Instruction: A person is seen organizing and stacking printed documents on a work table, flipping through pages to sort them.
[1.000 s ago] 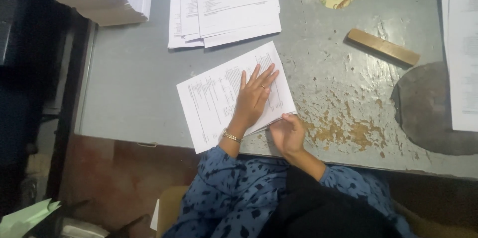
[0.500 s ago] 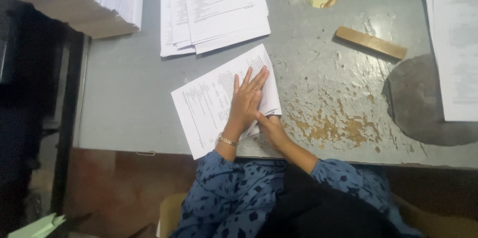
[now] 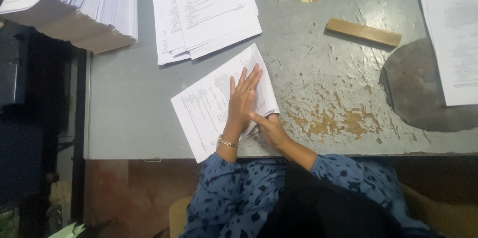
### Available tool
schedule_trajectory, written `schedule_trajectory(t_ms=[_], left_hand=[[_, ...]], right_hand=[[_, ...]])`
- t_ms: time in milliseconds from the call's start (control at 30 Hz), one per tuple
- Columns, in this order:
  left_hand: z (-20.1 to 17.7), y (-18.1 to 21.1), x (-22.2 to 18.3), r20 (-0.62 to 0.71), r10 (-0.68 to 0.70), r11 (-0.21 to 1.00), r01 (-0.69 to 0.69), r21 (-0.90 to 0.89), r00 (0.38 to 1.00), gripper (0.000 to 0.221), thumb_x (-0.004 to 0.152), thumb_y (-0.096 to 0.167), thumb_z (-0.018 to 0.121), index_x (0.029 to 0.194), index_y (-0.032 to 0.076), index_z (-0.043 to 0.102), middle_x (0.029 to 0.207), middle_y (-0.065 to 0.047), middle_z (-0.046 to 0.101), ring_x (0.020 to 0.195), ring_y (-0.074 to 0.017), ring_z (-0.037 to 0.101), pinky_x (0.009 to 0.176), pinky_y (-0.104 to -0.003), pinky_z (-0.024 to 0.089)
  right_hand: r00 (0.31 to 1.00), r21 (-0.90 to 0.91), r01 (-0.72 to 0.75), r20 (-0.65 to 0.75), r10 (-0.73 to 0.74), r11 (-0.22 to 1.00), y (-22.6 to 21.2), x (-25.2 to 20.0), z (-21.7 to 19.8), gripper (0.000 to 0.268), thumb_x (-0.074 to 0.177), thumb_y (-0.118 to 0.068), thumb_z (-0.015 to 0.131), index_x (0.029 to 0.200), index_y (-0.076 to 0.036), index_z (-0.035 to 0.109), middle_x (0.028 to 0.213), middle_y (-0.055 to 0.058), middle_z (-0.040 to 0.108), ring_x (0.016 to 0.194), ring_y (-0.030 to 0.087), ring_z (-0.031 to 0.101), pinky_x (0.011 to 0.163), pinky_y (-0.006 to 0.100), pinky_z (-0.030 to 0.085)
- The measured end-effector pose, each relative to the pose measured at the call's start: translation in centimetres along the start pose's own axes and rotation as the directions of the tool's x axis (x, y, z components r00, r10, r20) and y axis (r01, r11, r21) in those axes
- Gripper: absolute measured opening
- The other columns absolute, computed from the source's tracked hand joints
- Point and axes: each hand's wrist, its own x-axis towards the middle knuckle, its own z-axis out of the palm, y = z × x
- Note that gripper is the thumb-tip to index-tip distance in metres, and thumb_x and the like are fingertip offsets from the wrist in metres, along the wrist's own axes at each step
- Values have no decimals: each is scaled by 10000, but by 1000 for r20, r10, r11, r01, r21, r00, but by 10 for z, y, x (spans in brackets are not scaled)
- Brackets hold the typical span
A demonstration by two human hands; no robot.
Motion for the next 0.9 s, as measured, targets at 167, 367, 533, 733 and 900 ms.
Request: schedule_trajectory(t_ms=[167, 367, 533, 733, 900], left_hand=[[-1, 7, 1, -3, -16, 1000, 16, -7, 1000, 571, 1025, 286, 204, 1551, 249, 422, 1627, 3, 382, 1532, -334, 240, 1233, -600, -37], [-1, 7, 0, 4, 1, 998, -1, 63, 1000, 558, 1029, 300, 244, 1556, 236, 417, 1639, -14, 359, 1531, -359, 229, 1230, -614, -18], [2, -1, -1, 16, 46, 982, -49, 183, 999, 532, 1039, 280, 306, 1553, 217, 430, 1647, -32, 349, 1532, -396, 217, 1219, -650, 14], [4, -1, -2, 29, -3, 976, -4, 218, 1000, 521, 1033, 321, 344, 1531, 225, 463, 1641, 7, 354, 1553, -375, 162, 1231, -624, 2], [6, -4, -3, 60, 13, 963, -29, 267, 998, 518, 1037, 337, 368, 1530, 211, 465, 1601, 15, 414, 1549, -403, 163, 1222, -657, 10]], right_hand=[[998, 66, 42, -47, -39, 997, -9, -2, 4, 788, 908, -115, 693, 1547, 77, 273, 1570, 254, 411, 1389, 401, 430, 1123, 539, 366], [988, 124, -4, -150, 23, 992, -26, -13, 6, 696, 853, -41, 671, 1486, 42, 395, 1460, 210, 552, 1258, 348, 539, 1046, 504, 418], [971, 192, -94, -199, 133, 977, -54, -15, 19, 637, 837, -43, 646, 1435, 14, 432, 1271, 143, 609, 1141, 288, 569, 985, 441, 443], [924, 529, -76, -282, 260, 845, -111, -37, 58, 244, 733, 111, 615, 721, -113, 520, 763, 9, 547, 864, 225, 586, 904, 412, 442], [936, 602, -54, -248, 251, 796, -97, -40, 46, 282, 730, 104, 563, 640, -148, 473, 716, -16, 555, 873, 185, 605, 974, 425, 432]])
